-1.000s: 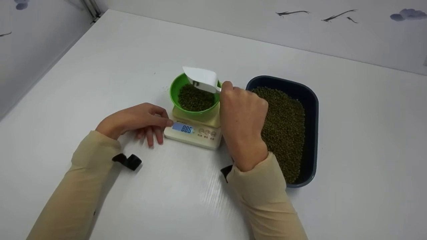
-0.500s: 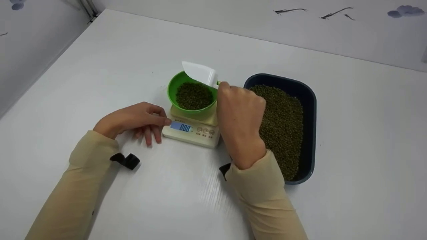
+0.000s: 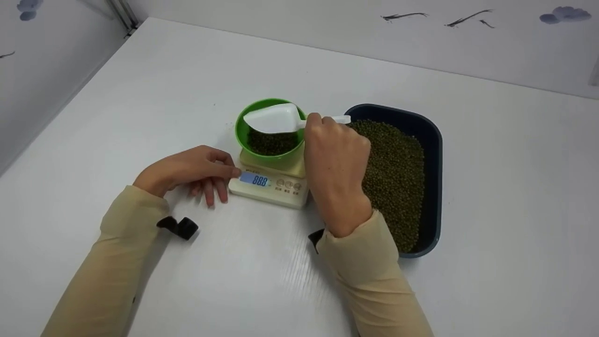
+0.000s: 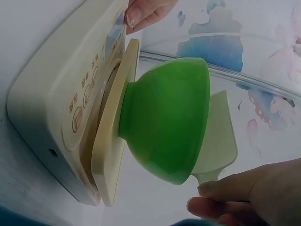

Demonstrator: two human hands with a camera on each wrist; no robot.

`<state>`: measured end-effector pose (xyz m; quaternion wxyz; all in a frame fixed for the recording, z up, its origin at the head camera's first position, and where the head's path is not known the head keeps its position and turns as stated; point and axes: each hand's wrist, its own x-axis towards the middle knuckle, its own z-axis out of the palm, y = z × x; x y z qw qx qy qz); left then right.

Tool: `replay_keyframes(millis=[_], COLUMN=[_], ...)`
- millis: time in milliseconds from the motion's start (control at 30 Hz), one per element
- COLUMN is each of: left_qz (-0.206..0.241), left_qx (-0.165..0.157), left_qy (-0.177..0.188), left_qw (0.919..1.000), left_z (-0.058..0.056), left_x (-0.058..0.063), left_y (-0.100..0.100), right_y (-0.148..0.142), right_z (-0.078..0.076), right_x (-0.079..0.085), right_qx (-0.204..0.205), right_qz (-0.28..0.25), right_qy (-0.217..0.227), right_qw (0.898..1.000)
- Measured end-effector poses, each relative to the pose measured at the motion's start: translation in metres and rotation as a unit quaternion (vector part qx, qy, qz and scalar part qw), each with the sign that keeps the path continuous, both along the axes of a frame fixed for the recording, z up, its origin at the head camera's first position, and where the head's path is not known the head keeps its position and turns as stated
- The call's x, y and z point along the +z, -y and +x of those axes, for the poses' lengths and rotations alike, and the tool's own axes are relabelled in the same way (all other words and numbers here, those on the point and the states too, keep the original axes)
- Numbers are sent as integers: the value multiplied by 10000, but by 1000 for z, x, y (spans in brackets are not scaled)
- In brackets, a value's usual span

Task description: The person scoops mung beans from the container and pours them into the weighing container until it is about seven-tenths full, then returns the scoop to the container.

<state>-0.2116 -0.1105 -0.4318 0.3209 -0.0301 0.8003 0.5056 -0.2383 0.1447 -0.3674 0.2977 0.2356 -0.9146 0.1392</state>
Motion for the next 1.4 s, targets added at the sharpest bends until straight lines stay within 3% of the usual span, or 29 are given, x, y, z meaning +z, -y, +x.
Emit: replay_keyframes(millis=[300, 667, 967, 1133, 1267, 1400], left_qz=[7, 31, -11, -27, -26, 5], left_qx=[5, 7, 98, 48, 47, 41], left_qy=[-3, 70, 81, 46, 10, 27], left_qw=[10000, 10000, 9999, 10000, 10000, 10000], left_z=[2, -7, -7, -8, -8, -9], left_x=[2, -2, -10, -13, -8, -8], left_y=[1, -6, 0, 2, 2, 2], right_y=[1, -7, 1, -1, -6, -10], right_z=[2, 6, 1, -2, -5, -7], right_x=[4, 9, 1, 0, 6, 8], right_qx=[14, -51, 196, 256, 316, 418], right_qz=[-148, -183, -539, -345, -329, -441], right_qy=[37, 100, -389, 132, 551, 664], right_qw=[9999, 9998, 9976, 9990, 9974, 9959])
